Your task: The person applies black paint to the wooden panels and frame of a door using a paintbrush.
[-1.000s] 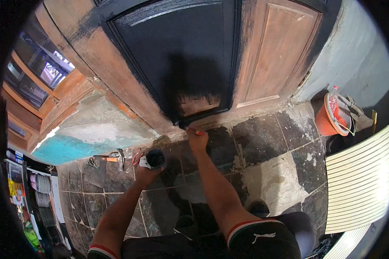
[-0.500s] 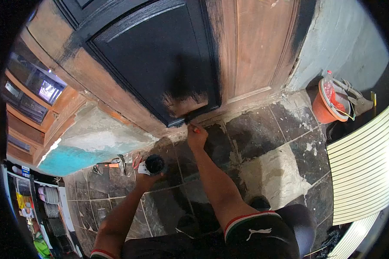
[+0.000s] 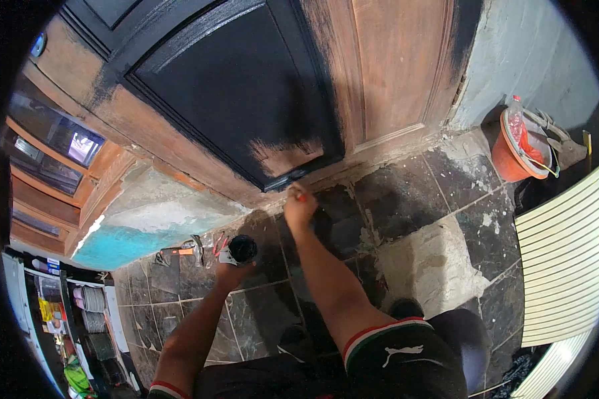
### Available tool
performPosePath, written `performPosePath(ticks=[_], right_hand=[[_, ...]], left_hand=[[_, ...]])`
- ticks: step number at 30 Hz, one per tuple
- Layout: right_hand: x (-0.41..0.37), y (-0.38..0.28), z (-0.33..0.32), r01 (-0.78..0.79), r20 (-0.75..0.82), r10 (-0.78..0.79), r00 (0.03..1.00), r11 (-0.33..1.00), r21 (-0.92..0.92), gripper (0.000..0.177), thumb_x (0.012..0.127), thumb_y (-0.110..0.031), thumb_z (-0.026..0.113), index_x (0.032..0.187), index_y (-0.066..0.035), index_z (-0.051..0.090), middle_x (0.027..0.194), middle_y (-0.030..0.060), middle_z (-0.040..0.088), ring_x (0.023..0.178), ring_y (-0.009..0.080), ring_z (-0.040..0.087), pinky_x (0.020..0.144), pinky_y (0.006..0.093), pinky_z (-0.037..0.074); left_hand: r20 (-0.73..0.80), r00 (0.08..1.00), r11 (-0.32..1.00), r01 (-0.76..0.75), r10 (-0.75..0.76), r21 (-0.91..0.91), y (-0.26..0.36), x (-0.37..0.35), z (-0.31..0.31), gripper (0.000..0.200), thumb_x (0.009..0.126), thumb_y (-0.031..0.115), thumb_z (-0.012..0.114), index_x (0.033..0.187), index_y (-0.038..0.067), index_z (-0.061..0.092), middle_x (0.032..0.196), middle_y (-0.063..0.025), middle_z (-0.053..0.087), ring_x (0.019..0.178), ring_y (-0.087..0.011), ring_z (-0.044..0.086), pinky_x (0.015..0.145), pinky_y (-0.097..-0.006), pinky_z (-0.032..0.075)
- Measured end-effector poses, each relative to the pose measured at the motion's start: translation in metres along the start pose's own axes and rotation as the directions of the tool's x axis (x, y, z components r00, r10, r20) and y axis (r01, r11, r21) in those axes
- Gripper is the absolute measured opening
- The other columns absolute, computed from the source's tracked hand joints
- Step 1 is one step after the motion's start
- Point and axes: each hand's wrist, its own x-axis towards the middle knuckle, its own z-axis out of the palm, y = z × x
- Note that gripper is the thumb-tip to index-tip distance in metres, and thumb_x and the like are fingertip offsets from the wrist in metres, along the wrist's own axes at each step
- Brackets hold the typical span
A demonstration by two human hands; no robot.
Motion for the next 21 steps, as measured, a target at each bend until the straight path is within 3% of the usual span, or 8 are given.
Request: performPosePath(ticks=[1, 4, 5, 9, 12, 16, 19, 21], right_hand=[[-0.014, 0.006, 0.008, 0.082, 0.057, -0.084, 0.995, 0.996, 0.03, 0.022, 0.095, -0.016, 0.081, 0.098, 0.006, 0.079, 0.086, 0.0147, 0.079, 0.081, 0.0289, 0.075, 0.082, 0.0433, 0.059], [-0.03, 0.015, 0.02, -0.317, 0.345, 0.413, 0.843, 0.899, -0.301, 0.016, 0.094, -0.013, 0.081, 0.099, 0.003, 0.082, 0.085, 0.0146, 0.078, 0.079, 0.0312, 0.075, 0.079, 0.042, 0.059], [-0.036, 0.016, 0.019, -0.056, 0.363, 0.072, 0.929, 0.997, -0.056, 0.015, 0.094, -0.012, 0.081, 0.103, 0.0, 0.082, 0.084, 0.0179, 0.078, 0.078, 0.0344, 0.076, 0.074, 0.0432, 0.058], [-0.016, 0.002, -0.003, 0.475, 0.247, -0.434, 0.867, 0.868, -0.144, 0.01, 0.094, -0.008, 0.077, 0.101, -0.002, 0.082, 0.084, 0.0233, 0.076, 0.072, 0.0385, 0.073, 0.068, 0.0466, 0.059], [-0.004, 0.002, -0.012, 0.543, 0.488, -0.354, 0.798, 0.773, -0.327, 0.013, 0.096, -0.013, 0.079, 0.104, -0.004, 0.084, 0.088, 0.0195, 0.08, 0.078, 0.0337, 0.078, 0.071, 0.0424, 0.061], [0.011, -0.057, 0.021, 0.511, 0.647, -0.313, 0.695, 0.848, -0.139, 0.012, 0.093, -0.01, 0.08, 0.101, -0.002, 0.082, 0.09, 0.0221, 0.079, 0.075, 0.0391, 0.076, 0.073, 0.0447, 0.06], [0.011, -0.158, 0.055, 0.477, 0.568, -0.371, 0.735, 0.878, -0.044, 0.011, 0.093, -0.007, 0.08, 0.101, 0.0, 0.081, 0.096, 0.0218, 0.081, 0.082, 0.034, 0.08, 0.076, 0.041, 0.062], [0.013, -0.216, 0.068, 0.428, 0.431, -0.51, 0.744, 0.86, 0.278, 0.009, 0.092, -0.002, 0.081, 0.1, 0.001, 0.081, 0.101, 0.0206, 0.082, 0.089, 0.0291, 0.082, 0.08, 0.0369, 0.063]], left_hand=[[-0.032, 0.999, 1.0, -0.023, 0.024, 0.021, 0.007, 0.001, -0.005, 0.063, 0.081, 0.034, 0.094, 0.135, 0.011, 0.071, 0.129, -0.0106, 0.076, 0.118, -0.0324, 0.073, 0.102, -0.0435, 0.057], [-0.094, 0.993, 0.997, -0.067, 0.07, 0.032, 0.025, -0.002, -0.009, 0.065, 0.08, 0.034, 0.095, 0.135, 0.011, 0.07, 0.129, -0.0099, 0.076, 0.12, -0.0309, 0.073, 0.103, -0.0434, 0.056], [-0.098, 0.993, 0.998, -0.067, 0.067, 0.004, 0.026, -0.002, -0.011, 0.065, 0.079, 0.034, 0.095, 0.135, 0.011, 0.07, 0.129, -0.0098, 0.076, 0.12, -0.0303, 0.073, 0.103, -0.0432, 0.056], [-0.121, 0.993, 0.998, -0.016, 0.008, -0.068, 0.027, -0.007, -0.011, 0.067, 0.077, 0.035, 0.097, 0.133, 0.011, 0.07, 0.128, -0.0102, 0.076, 0.119, -0.0293, 0.073, 0.102, -0.0433, 0.057], [-0.035, 0.997, 0.991, 0.067, -0.071, -0.112, -0.002, -0.007, -0.006, 0.067, 0.076, 0.037, 0.098, 0.131, 0.01, 0.07, 0.125, -0.012, 0.076, 0.117, -0.0309, 0.073, 0.1, -0.0442, 0.057], [-0.098, 0.995, 0.997, 0.007, 0.002, 0.083, -0.012, -0.008, -0.003, 0.068, 0.076, 0.04, 0.098, 0.129, 0.009, 0.07, 0.12, -0.0138, 0.077, 0.112, -0.0349, 0.074, 0.098, -0.0465, 0.057], [-0.138, 0.99, 1.0, 0.014, -0.013, 0.003, -0.023, -0.006, 0.002, 0.067, 0.076, 0.041, 0.097, 0.128, 0.009, 0.07, 0.12, -0.0149, 0.077, 0.111, -0.0372, 0.074, 0.098, -0.0479, 0.057], [-0.095, 0.994, 0.998, 0.053, -0.057, -0.044, -0.019, -0.001, 0.003, 0.065, 0.076, 0.041, 0.097, 0.127, 0.01, 0.071, 0.121, -0.0154, 0.077, 0.111, -0.0381, 0.074, 0.098, -0.0485, 0.057]])
